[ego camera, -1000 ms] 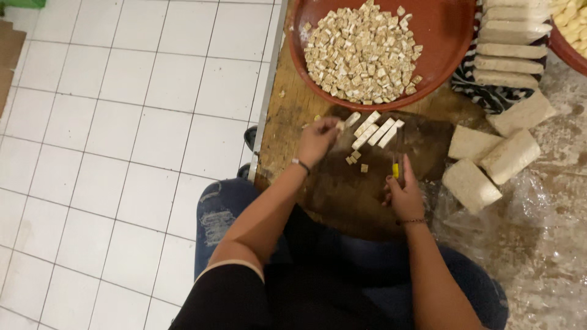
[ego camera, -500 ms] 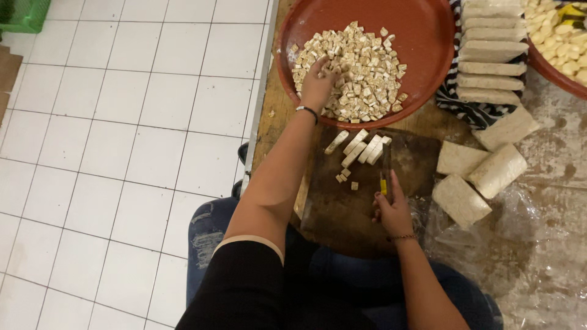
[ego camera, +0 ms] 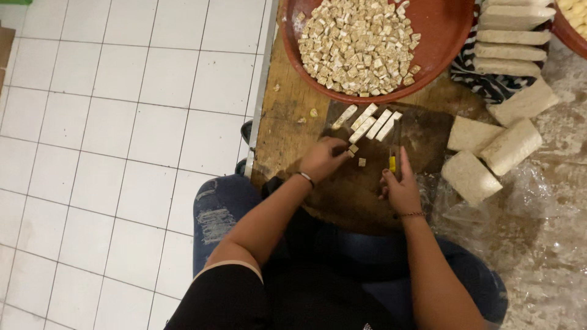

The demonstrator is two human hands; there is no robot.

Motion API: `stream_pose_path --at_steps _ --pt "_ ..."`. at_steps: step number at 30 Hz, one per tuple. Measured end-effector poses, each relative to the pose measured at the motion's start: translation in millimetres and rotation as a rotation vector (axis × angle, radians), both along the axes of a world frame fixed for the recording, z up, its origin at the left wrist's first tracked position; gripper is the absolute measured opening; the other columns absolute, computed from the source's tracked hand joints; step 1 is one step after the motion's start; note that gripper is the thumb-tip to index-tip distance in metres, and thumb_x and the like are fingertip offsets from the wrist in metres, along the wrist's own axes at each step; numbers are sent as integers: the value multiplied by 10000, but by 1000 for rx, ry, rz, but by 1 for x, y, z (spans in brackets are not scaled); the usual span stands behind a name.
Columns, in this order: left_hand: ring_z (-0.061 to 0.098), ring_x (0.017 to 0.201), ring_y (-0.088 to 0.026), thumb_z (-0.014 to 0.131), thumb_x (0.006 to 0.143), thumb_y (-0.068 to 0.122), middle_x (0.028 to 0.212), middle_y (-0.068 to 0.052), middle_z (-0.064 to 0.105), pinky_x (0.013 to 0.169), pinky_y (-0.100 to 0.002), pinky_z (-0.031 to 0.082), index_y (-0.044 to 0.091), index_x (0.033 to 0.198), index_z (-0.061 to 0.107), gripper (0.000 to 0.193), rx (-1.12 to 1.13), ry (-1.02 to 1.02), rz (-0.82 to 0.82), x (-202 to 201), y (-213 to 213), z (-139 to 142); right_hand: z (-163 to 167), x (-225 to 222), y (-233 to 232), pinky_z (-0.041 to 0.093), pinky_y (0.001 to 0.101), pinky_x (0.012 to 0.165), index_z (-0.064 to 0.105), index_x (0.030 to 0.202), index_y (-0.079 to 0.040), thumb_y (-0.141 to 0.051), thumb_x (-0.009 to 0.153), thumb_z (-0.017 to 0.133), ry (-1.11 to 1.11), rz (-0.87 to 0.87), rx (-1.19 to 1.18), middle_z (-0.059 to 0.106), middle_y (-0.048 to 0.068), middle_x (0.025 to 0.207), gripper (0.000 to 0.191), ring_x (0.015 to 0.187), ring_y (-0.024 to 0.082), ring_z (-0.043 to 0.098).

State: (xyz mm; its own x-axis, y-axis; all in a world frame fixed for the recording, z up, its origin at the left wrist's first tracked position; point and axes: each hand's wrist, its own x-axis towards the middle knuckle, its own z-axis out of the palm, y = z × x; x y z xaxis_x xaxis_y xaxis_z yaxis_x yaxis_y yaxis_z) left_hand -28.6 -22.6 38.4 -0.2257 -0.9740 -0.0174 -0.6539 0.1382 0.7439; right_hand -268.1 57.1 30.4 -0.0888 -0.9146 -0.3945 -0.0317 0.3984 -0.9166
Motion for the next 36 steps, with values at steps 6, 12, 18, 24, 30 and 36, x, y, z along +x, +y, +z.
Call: stream_pose_path --at_steps 6,12,18,24,30,36 --pt "673 937 -340 787 792 223 997 -81 697 814 -445 555 119 1067 704 306 -341 -59 -32 -23 21 -22 -4 -2 1 515 318 489 185 1676 -269 -88 985 571 6 -14 25 604 50 795 812 544 113 519" --pt "694 881 -329 752 864 155 961 -88 702 761 -430 563 113 995 716 142 -281 38 11 -18 16 -40 -1 -1 -1 519 315 492 186 1676 -257 -98 990 579 32 -10 -5 608 56 793 807 547 110 524" --pt "704 806 -180 729 922 125 962 -88 730 703 -332 582 64 1028 714 124 57 609 156 -21 -13 -52 7 3 -1 520 323 482 191 1674 -250 -105 977 582 19 -32 -2 610 66 796 813 550 119 534" --pt "646 717 -104 680 971 113 926 -23 708 630 -265 561 37 1124 704 173 459 1103 339 -33 -126 -5 12 5 -2 524 331 494 198 1667 -250 -124 985 588 24 -31 32 616 75 809 795 556 126 549" --pt "640 708 -120 700 942 173 921 -76 752 637 -273 543 120 1341 671 403 266 586 448 -38 -213 57 11 6 -1 523 340 489 225 1665 -266 -132 974 591 2 -61 73 611 75 807 793 539 126 530" --pt "658 1138 -229 651 1001 106 1284 -171 693 947 -357 535 24 1450 595 460 -388 551 247 -26 -207 45 13 6 -1 524 332 491 214 1664 -263 -133 986 587 -3 -50 54 610 70 799 785 556 111 525"
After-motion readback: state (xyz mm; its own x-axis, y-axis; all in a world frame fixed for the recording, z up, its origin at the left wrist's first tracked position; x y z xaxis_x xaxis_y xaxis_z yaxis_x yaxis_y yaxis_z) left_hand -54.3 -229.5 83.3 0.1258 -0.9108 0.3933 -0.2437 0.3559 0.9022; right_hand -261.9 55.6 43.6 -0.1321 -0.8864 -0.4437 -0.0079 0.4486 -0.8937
